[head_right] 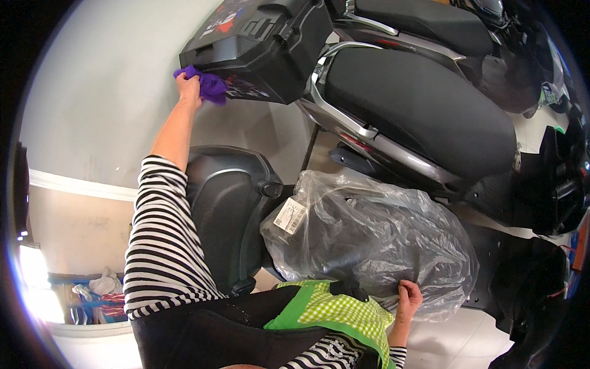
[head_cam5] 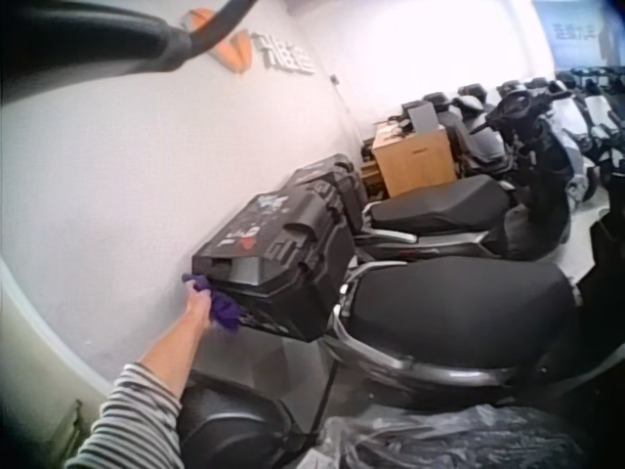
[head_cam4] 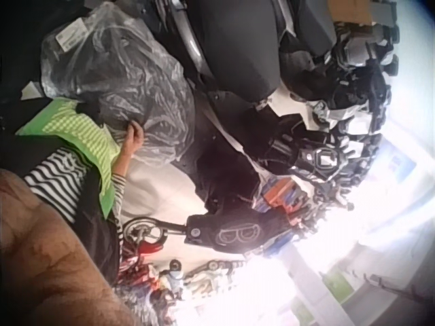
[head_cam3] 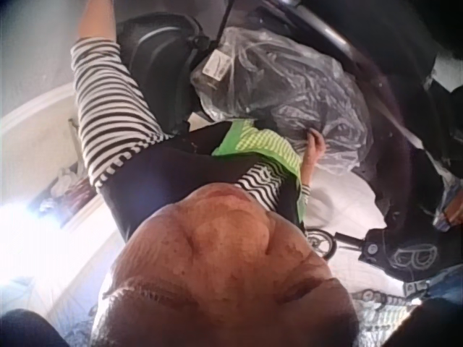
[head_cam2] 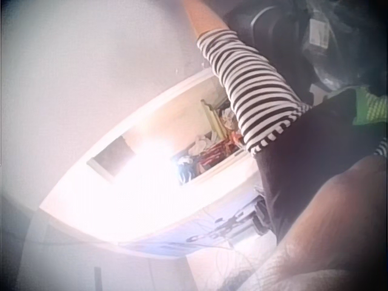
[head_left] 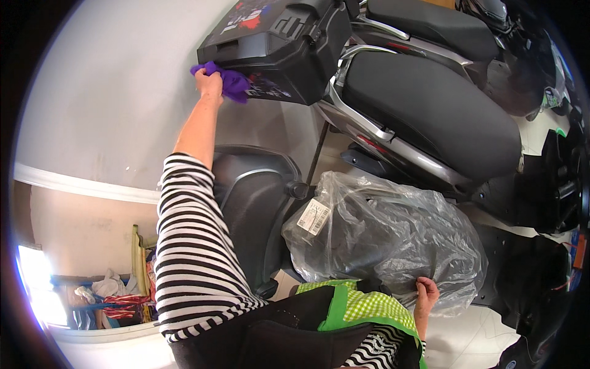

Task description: The person wipes the rear storage box, seat, and front fairing of a scooter with a purple cloth. They remove a plastic wrap from the seat, wipe the seat and surrounding areas, then continue wiping the front panel and handlebar area.

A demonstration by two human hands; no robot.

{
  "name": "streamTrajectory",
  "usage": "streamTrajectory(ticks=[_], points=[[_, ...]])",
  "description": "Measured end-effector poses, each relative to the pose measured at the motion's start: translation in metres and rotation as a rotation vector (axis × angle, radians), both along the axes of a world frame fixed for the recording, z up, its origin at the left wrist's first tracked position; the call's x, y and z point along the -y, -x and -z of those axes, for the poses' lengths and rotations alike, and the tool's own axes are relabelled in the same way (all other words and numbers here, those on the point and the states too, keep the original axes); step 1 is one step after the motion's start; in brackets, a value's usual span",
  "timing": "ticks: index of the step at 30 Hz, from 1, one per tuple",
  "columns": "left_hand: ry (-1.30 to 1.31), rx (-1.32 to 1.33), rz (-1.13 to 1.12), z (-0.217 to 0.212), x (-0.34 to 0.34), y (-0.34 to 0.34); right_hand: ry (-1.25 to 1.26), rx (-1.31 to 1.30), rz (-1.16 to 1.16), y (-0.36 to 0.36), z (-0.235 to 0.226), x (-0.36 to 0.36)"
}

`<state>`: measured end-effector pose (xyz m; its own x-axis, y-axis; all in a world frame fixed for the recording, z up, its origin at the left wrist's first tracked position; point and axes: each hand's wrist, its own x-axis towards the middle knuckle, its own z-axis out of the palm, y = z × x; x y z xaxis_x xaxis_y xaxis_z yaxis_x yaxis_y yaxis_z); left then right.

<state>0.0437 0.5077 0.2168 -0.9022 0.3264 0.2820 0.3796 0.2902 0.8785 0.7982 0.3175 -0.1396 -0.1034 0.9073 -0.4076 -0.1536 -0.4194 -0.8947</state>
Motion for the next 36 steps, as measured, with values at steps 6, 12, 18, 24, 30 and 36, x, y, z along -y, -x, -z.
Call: streamTrajectory(ticks=[6, 12, 18, 24, 30, 36], points=[[-0.163, 0.797, 0.2, 0.064, -0.042, 0.018, 0.01, 0.033, -0.03, -0.003, -0.001, 0.001], [0.25, 0.696, 0.262, 0.119, -0.063, -0.04, -0.058, 0.046, -0.018, 0.0, 0.007, 0.004], [0.519, 0.712, 0.349, 0.126, -0.072, -0.166, -0.069, 0.047, -0.018, 0.0, 0.009, 0.004], [0.767, 0.41, 0.763, 0.118, -0.104, -0.245, -0.116, 0.075, 0.003, 0.004, 0.0, 0.003], [0.68, -0.307, 0.703, 0.15, -0.204, -0.222, -0.086, 0.117, 0.015, 0.004, -0.004, 0.004], [1.015, -0.397, 0.382, 0.21, -0.224, -0.255, -0.059, 0.123, 0.025, 0.007, -0.009, 0.005]])
